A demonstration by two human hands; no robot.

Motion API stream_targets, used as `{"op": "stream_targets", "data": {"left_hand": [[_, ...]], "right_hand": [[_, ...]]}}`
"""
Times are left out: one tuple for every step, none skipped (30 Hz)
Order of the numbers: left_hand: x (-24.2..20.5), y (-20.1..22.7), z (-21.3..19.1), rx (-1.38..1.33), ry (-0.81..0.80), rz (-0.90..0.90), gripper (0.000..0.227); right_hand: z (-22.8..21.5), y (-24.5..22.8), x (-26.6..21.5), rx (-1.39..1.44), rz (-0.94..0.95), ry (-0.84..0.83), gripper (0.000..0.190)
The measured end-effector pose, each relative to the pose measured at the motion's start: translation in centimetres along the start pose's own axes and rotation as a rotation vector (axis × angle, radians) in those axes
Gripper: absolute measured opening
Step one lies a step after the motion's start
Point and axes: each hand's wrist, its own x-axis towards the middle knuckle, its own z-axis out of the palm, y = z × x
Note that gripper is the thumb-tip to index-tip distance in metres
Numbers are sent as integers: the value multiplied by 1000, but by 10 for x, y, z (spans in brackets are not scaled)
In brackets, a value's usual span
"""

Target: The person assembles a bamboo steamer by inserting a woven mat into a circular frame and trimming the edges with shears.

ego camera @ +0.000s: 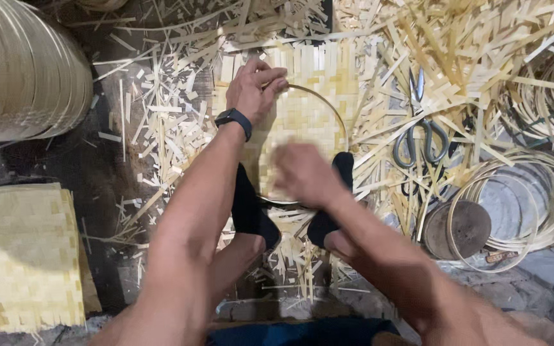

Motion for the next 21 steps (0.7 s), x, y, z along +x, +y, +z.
{"op": "stream_targets", "data": {"left_hand": [[-1, -1, 0, -3, -15, 11, 21], [-1, -2, 0, 85, 18, 122, 20], [-1, -3, -1, 173, 51, 233, 21], [0, -4, 0, 260, 87, 338, 24], [1, -4, 2, 201, -12, 209, 29], [4, -5, 2, 143, -117, 82, 34], [10, -6, 2, 84, -221, -45, 40], [15, -8, 5, 64, -252, -109, 42], [21, -10, 8, 44, -282, -172, 45], [26, -14, 9, 27, -318, -234, 49], [30, -17, 11, 19, -336, -267, 49], [33, -19, 12, 9, -357, -297, 50], [33, -20, 13, -1, -377, -327, 51], [35, -19, 13, -3, -388, -341, 51], [34, -18, 12, -5, -399, -356, 52], [34, -16, 12, -8, -411, -366, 53], [34, -16, 13, -5, -379, -322, 53], [34, -18, 14, -1, -343, -285, 53], [35, -21, 15, 3, -308, -248, 54], [33, -25, 17, 4, -323, -268, 54], [33, -31, 19, 5, -338, -288, 55]], "right_hand": [[-24, 15, 10, -79, -47, 208, 41], [-42, 27, 22, -162, -98, 414, 38], [-53, 37, 34, -260, -152, 598, 39], [-62, 48, 44, -358, -212, 775, 40], [-63, 54, 53, -154, -74, 706, 31], [-62, 60, 62, 52, 66, 632, 23], [-60, 67, 70, 257, 203, 550, 17], [-58, 74, 76, 325, 290, 495, 18], [-57, 81, 80, 392, 377, 438, 18], [-55, 86, 83, 463, 466, 382, 19], [-54, 89, 86, 465, 467, 366, 21], [-53, 91, 85, 465, 469, 354, 25], [-52, 89, 81, 466, 472, 342, 29], [-54, 85, 78, 410, 362, 488, 26], [-54, 78, 73, 350, 248, 630, 23], [-53, 72, 68, 284, 130, 770, 20], [-51, 67, 62, 134, 189, 836, 24], [-47, 62, 58, -12, 245, 894, 28], [-45, 62, 58, -159, 301, 950, 31], [-39, 62, 57, -30, 448, 804, 37], [-35, 64, 58, 99, 586, 651, 43]]}}
